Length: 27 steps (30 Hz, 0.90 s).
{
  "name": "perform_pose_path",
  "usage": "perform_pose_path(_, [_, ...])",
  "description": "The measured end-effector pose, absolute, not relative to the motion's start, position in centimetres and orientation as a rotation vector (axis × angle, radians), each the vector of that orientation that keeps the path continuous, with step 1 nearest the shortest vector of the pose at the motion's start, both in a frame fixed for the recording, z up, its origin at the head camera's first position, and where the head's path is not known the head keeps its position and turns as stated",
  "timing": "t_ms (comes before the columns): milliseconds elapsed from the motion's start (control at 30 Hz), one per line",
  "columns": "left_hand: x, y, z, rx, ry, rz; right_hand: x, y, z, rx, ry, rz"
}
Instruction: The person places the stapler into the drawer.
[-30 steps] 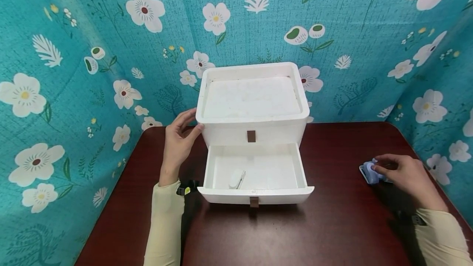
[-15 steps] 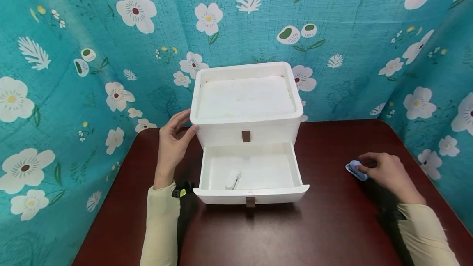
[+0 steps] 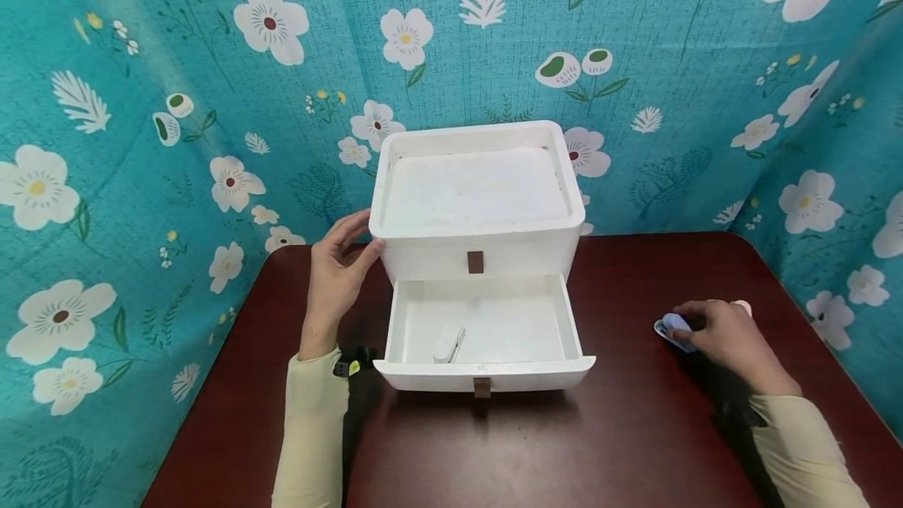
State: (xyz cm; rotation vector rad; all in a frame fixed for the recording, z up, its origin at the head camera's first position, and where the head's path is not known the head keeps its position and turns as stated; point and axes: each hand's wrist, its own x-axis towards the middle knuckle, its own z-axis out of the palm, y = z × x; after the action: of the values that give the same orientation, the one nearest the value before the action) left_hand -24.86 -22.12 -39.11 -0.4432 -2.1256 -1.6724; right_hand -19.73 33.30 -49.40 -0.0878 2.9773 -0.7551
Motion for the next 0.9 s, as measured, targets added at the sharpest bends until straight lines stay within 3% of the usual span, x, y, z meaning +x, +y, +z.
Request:
perform_pose_path(467, [-24.9, -22.2, -39.2, -0.446, -2.131, -1.668, -19.5, 33.0, -48.9, -0.097, 3.048, -0.745])
perform_pose_path(900, [-25.2, -22.3, -39.2, -0.42, -2.146, -1.658, -19.5, 31.2, -44.9, -0.165, 3.07, -0.776])
